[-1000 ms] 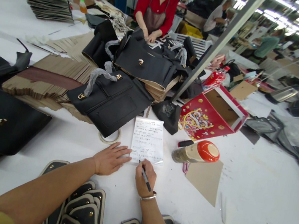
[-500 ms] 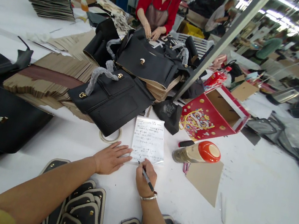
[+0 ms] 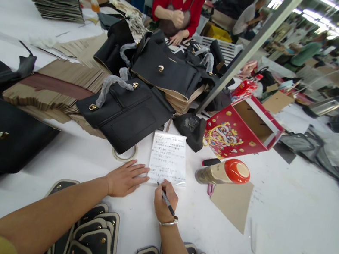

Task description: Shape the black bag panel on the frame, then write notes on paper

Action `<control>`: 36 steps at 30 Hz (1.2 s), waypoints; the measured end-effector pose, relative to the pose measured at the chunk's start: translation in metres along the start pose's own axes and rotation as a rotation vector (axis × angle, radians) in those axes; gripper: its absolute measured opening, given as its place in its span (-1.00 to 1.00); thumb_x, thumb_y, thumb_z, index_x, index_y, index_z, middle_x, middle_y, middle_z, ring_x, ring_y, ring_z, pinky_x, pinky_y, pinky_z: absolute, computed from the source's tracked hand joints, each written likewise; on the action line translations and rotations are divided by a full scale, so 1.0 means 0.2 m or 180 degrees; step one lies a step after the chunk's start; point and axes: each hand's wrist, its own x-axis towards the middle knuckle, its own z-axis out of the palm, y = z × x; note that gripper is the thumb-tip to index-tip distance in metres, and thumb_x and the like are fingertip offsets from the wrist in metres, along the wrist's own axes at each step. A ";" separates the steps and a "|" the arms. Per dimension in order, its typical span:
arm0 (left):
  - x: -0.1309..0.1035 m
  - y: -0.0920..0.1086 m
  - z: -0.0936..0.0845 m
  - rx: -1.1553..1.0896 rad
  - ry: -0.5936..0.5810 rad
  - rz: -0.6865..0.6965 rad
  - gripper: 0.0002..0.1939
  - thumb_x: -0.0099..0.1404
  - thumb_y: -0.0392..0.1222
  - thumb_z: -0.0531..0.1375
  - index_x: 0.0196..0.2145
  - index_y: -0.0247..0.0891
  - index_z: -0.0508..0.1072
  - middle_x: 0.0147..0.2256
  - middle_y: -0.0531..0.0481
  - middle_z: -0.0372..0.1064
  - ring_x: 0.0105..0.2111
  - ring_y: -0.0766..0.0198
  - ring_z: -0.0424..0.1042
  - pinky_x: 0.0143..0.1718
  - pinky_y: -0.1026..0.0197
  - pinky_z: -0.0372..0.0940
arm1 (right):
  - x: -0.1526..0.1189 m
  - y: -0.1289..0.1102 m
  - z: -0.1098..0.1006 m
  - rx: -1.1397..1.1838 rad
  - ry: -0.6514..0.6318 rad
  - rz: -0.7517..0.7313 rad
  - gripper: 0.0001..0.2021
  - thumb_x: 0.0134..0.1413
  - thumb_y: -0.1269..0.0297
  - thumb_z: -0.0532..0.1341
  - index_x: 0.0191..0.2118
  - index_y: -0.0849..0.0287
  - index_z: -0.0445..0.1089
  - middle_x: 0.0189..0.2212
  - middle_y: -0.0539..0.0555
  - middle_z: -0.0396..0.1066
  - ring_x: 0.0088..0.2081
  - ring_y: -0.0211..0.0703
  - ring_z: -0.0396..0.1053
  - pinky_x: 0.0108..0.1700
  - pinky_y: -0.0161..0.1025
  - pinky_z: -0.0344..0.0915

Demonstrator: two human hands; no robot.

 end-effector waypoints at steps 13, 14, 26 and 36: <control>-0.01 -0.01 0.02 0.0013 -0.0054 0.0015 -0.57 0.32 -0.17 -0.02 0.14 -0.16 0.20 0.21 -0.10 0.04 0.20 0.06 0.00 0.21 -0.13 -0.18 | 0.00 0.00 0.00 -0.0065 0.0007 0.0023 -0.87 0.07 0.39 0.02 -0.43 0.14 0.26 -0.52 0.03 0.37 -0.22 -0.11 0.43 -0.19 -0.24 0.33; 0.00 -0.01 0.01 0.0011 -0.0062 0.0006 -0.57 0.33 -0.17 -0.03 0.14 -0.16 0.20 0.21 -0.10 0.04 0.20 0.06 0.00 0.21 -0.13 -0.19 | 0.00 0.00 0.00 -0.0064 0.0033 0.0017 -0.87 0.07 0.39 0.02 -0.44 0.13 0.26 -0.53 0.03 0.37 -0.22 -0.11 0.43 -0.19 -0.25 0.33; 0.00 0.00 0.00 0.0032 0.0002 0.0019 -0.59 0.33 -0.16 -0.02 0.13 -0.15 0.21 0.20 -0.11 0.06 0.19 0.06 0.03 0.21 -0.12 -0.17 | 0.00 0.00 -0.01 0.0037 0.0281 -0.0042 -0.89 0.06 0.41 0.04 -0.40 0.14 0.28 -0.44 0.04 0.42 -0.25 -0.15 0.43 -0.16 -0.25 0.35; 0.00 0.00 0.01 0.0042 0.0050 0.0033 -0.59 0.33 -0.16 -0.02 0.12 -0.15 0.22 0.20 -0.10 0.07 0.18 0.07 0.04 0.20 -0.10 -0.17 | 0.00 0.02 -0.01 0.0123 0.0291 0.0182 -0.88 0.06 0.41 0.05 -0.45 0.14 0.25 -0.52 -0.01 0.32 -0.29 -0.16 0.38 -0.11 -0.21 0.31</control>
